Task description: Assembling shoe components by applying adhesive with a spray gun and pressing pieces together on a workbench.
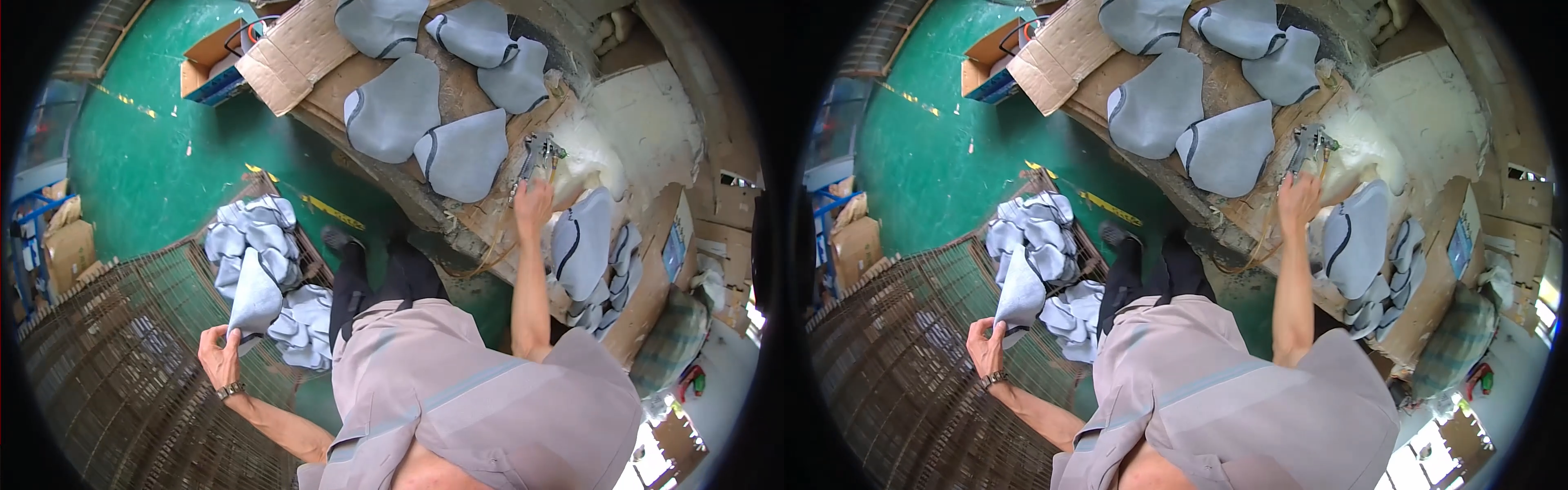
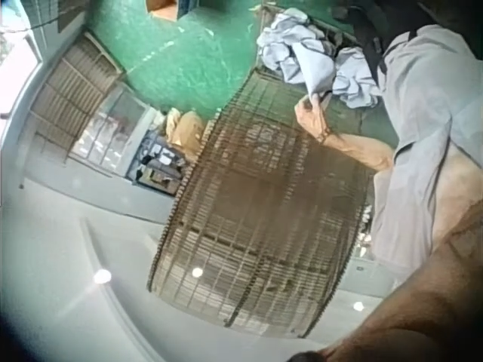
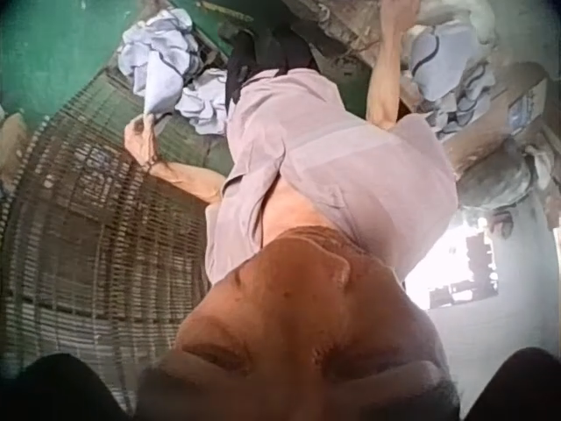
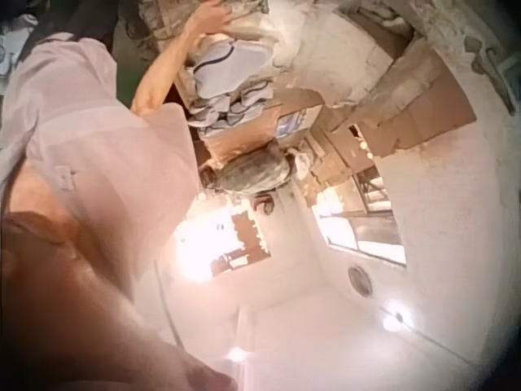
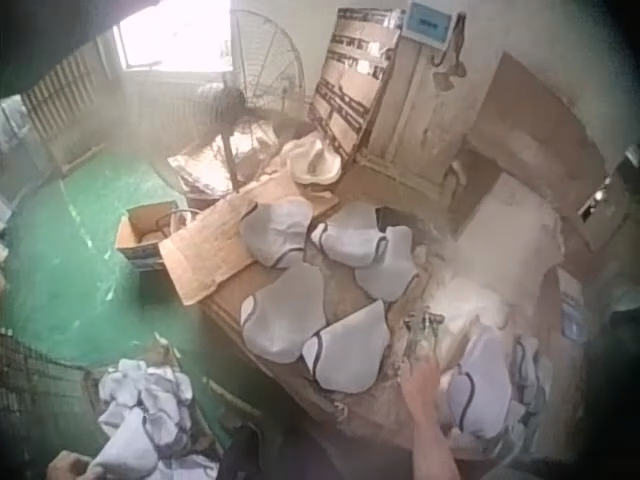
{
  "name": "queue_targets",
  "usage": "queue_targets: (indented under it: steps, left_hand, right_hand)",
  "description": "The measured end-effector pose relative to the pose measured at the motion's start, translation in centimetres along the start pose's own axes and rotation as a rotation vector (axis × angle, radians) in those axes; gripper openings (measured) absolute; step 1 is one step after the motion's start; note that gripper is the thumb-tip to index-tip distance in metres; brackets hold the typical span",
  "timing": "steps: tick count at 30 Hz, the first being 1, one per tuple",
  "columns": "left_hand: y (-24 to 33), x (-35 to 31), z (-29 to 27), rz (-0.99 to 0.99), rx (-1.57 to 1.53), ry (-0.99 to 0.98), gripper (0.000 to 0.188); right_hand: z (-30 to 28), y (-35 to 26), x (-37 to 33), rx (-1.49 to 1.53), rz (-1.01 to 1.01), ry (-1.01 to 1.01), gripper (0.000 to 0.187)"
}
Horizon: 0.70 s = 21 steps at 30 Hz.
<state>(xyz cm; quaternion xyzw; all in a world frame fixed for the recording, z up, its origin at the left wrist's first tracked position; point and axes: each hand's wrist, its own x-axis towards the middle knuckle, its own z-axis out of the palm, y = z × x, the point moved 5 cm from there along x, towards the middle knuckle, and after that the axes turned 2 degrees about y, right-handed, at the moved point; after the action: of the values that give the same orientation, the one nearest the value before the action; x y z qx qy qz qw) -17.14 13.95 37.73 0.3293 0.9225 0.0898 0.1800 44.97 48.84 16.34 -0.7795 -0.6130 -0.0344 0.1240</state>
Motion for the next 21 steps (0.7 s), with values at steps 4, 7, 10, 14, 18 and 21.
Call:
queue_targets:
  steps: [4,7,10,14,18,21]
  left_hand:
    - [-4.6,-1.1,0.9,-0.097,-0.072,-0.015,0.024]
    - [-4.5,0.0,3.0,-0.112,-0.211,-0.031,0.027]
    - [-8.7,0.3,5.4,-0.156,-0.174,0.017,0.029]
    - [-14.5,-0.9,6.7,-0.294,-0.203,0.036,0.027]
    - [-19.9,-1.2,8.9,-0.450,-0.297,-0.009,0.027]
    - [-25.0,-3.5,10.7,-0.575,-0.318,0.002,0.028]
  right_hand:
    - [3.1,-2.6,-5.7,0.463,0.351,-0.503,0.038]
    - [5.1,-3.5,-7.0,0.852,0.492,-0.615,0.036]
    - [6.8,0.7,-4.2,0.857,0.647,-0.570,0.015]
    - [7.2,1.0,-2.1,0.743,0.593,-0.524,0.021]
    - [7.0,-1.5,-2.1,0.616,0.619,-0.525,0.026]
    - [5.8,-11.1,-6.4,0.553,0.317,-0.533,0.032]
